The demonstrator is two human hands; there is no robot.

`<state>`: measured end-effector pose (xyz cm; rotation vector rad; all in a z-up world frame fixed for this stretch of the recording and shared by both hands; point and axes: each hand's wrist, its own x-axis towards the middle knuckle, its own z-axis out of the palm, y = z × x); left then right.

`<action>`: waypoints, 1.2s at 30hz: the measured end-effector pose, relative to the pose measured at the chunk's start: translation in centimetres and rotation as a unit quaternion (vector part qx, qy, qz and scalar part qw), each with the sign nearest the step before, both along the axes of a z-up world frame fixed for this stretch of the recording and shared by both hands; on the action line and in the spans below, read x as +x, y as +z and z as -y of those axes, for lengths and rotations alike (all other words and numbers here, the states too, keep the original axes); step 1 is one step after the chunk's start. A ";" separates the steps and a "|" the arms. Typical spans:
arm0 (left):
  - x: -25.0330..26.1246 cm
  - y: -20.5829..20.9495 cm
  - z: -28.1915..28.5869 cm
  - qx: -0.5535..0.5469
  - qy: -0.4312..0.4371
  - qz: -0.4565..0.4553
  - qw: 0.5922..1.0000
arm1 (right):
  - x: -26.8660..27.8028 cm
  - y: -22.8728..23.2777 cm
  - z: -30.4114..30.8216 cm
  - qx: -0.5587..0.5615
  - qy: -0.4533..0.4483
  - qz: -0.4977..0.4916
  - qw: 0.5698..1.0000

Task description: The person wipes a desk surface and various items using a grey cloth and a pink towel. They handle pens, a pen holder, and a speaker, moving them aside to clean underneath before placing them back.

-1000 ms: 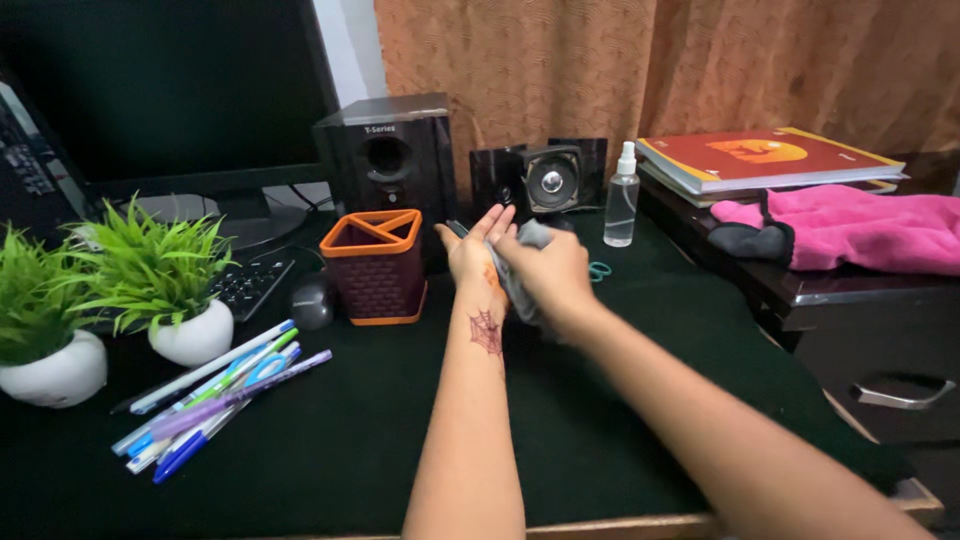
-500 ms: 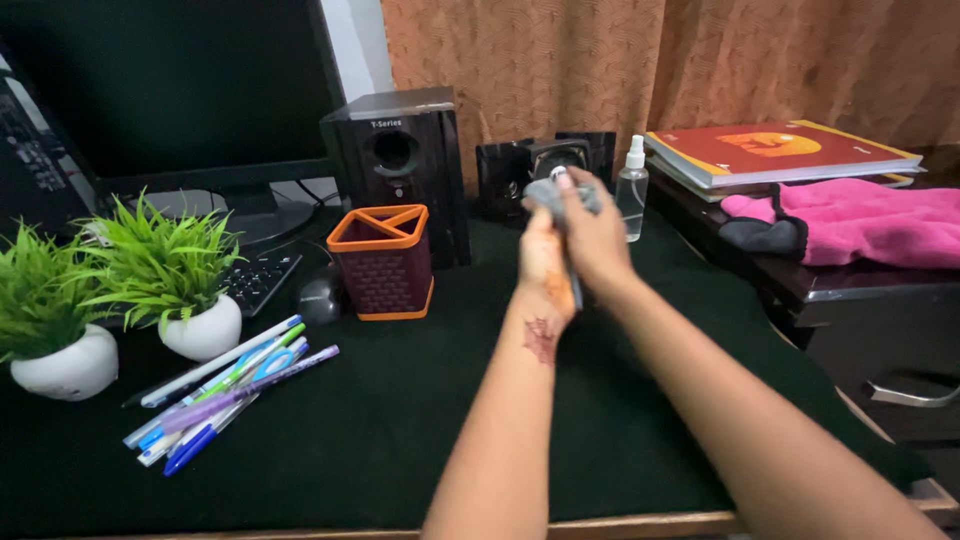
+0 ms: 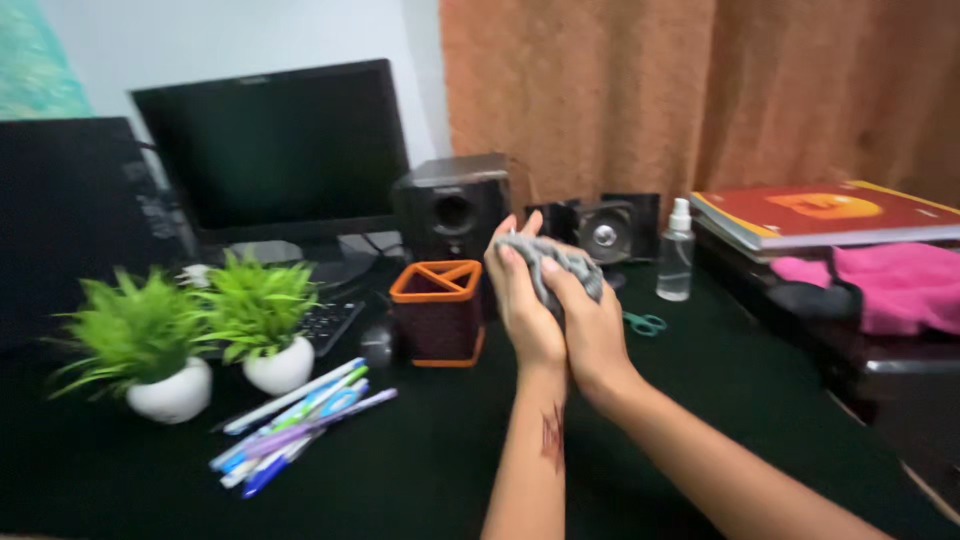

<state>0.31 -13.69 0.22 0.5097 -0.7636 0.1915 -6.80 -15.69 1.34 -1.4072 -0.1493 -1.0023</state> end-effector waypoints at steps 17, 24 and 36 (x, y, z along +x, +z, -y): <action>5.0 -1.2 -24.8 0.110 0.246 -0.063 0.961 | -1.5 -0.3 -0.3 -0.114 -0.192 -0.119 0.967; 10.9 -8.4 -31.2 0.266 0.331 -0.079 0.902 | 0.7 -1.9 3.8 -0.130 -0.270 -0.135 0.944; 9.3 -6.9 -32.9 0.481 0.389 0.015 0.785 | 3.7 -4.2 14.5 -0.023 -0.369 -0.163 0.915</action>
